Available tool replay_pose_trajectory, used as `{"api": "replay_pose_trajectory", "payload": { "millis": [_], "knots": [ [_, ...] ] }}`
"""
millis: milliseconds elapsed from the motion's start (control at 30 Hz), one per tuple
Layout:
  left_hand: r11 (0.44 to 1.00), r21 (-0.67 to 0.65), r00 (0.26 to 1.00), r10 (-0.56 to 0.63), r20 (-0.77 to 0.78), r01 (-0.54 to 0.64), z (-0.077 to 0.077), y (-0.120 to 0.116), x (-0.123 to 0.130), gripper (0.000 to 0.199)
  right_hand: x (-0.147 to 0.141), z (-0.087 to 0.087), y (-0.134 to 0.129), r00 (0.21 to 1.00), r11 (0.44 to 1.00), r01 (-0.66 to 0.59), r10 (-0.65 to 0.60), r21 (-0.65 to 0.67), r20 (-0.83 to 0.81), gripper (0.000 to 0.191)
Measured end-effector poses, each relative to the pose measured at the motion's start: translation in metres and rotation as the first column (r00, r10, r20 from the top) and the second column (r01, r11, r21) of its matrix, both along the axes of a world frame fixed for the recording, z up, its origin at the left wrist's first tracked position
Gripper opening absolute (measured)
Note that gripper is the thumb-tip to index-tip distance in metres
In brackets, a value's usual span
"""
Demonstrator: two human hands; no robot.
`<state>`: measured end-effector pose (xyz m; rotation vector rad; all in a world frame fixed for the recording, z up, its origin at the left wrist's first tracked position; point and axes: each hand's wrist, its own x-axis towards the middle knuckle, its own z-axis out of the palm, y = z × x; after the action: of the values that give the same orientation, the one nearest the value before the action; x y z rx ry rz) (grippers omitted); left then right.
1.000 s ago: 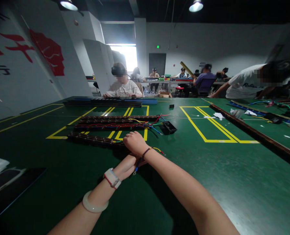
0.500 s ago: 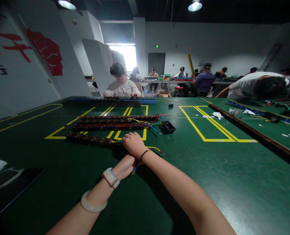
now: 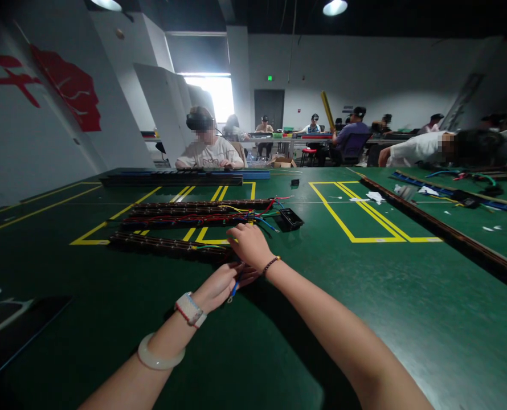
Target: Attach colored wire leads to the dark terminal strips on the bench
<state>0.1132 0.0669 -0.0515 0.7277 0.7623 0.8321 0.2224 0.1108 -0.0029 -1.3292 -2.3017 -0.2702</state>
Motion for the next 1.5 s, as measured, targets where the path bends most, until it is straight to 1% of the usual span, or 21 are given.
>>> {"api": "replay_pose_trajectory", "payload": {
  "millis": [100,200,300,367,400,433,500,567,667,700,767,867,933,1000,1067,1133,1167,1233,1333,1433,1500],
  "knots": [
    [0.998,0.048,0.999,-0.036,-0.024,0.037,0.004,-0.002,-0.003,0.011,0.034,-0.01,-0.005,0.997,0.996,0.074,-0.073,-0.058,0.011,0.022],
    [0.985,0.148,0.97,-0.053,-0.237,0.09,0.005,-0.002,-0.005,0.018,0.062,-0.028,-0.011,0.997,0.99,0.072,-0.069,-0.123,0.022,0.026],
    [0.935,0.274,0.826,-0.032,-0.563,0.223,0.005,0.001,-0.009,0.032,0.075,-0.043,-0.013,0.998,0.975,0.023,-0.033,-0.223,-0.044,0.025],
    [0.855,0.397,0.646,0.098,-0.757,0.335,0.006,0.003,-0.012,0.036,0.077,-0.049,-0.013,0.993,0.966,-0.009,-0.023,-0.26,-0.12,0.023],
    [0.794,0.459,0.541,0.2,-0.817,0.399,0.007,0.003,-0.015,0.037,0.076,-0.051,-0.013,0.987,0.963,-0.018,-0.026,-0.27,-0.158,0.022],
    [0.726,0.503,0.439,0.303,-0.846,0.469,0.009,0.003,-0.017,0.036,0.076,-0.052,-0.013,0.981,0.96,-0.022,-0.033,-0.279,-0.191,0.021],
    [0.617,0.505,0.27,0.438,-0.858,0.604,0.014,0.004,-0.022,0.034,0.075,-0.053,-0.012,0.969,0.953,-0.03,-0.046,-0.301,-0.244,0.021],
    [0.535,0.449,0.162,0.498,-0.852,0.716,0.018,0.005,-0.027,0.03,0.075,-0.053,-0.012,0.957,0.948,-0.036,-0.059,-0.316,-0.285,0.02],
    [0.409,0.371,0.1,0.548,-0.83,0.834,0.022,0.009,-0.037,0.029,0.076,-0.053,-0.013,0.947,0.945,-0.039,-0.069,-0.324,-0.314,0.02],
    [0.381,0.354,0.101,0.546,-0.831,0.854,0.023,0.01,-0.041,0.028,0.077,-0.052,-0.013,0.946,0.944,-0.038,-0.071,-0.326,-0.315,0.02],
    [0.363,0.336,0.117,0.509,-0.853,0.869,0.024,0.012,-0.047,0.028,0.078,-0.052,-0.013,0.947,0.944,-0.034,-0.075,-0.329,-0.312,0.02],
    [0.412,0.347,0.16,0.423,-0.892,0.842,0.026,0.014,-0.052,0.028,0.078,-0.052,-0.012,0.948,0.94,-0.027,-0.084,-0.34,-0.307,0.021],
    [0.466,0.393,0.237,0.358,-0.903,0.793,0.025,0.015,-0.052,0.031,0.079,-0.052,-0.012,0.949,0.939,-0.028,-0.083,-0.342,-0.304,0.021],
    [0.579,0.434,0.357,0.249,-0.9,0.691,0.024,0.018,-0.05,0.038,0.079,-0.052,-0.013,0.949,0.94,-0.037,-0.073,-0.339,-0.305,0.02],
    [0.751,0.42,0.5,0.139,-0.855,0.509,0.022,0.02,-0.048,0.045,0.079,-0.052,-0.013,0.947,0.938,-0.047,-0.068,-0.344,-0.313,0.02],
    [0.891,0.363,0.632,0.118,-0.766,0.274,0.022,0.022,-0.047,0.044,0.08,-0.052,-0.014,0.944,0.932,-0.051,-0.073,-0.358,-0.323,0.021],
    [0.927,0.339,0.687,0.142,-0.713,0.16,0.022,0.022,-0.046,0.042,0.08,-0.052,-0.014,0.942,0.93,-0.05,-0.076,-0.363,-0.326,0.021],
    [0.954,0.299,0.769,0.199,-0.607,-0.012,0.024,0.02,-0.046,0.034,0.08,-0.051,-0.014,0.942,0.929,-0.049,-0.079,-0.367,-0.327,0.021],
    [0.955,0.257,0.833,0.259,-0.489,-0.146,0.025,0.018,-0.042,0.026,0.079,-0.051,-0.014,0.944,0.929,-0.054,-0.072,-0.366,-0.322,0.019],
    [0.924,0.324,0.832,0.337,-0.44,-0.203,0.024,0.016,-0.035,0.026,0.079,-0.051,-0.014,0.942,0.929,-0.055,-0.073,-0.366,-0.327,0.018],
    [0.884,0.442,0.805,0.372,-0.462,-0.154,0.021,0.016,-0.031,0.031,0.079,-0.052,-0.013,0.94,0.928,-0.054,-0.077,-0.368,-0.333,0.018]
  ]
}}
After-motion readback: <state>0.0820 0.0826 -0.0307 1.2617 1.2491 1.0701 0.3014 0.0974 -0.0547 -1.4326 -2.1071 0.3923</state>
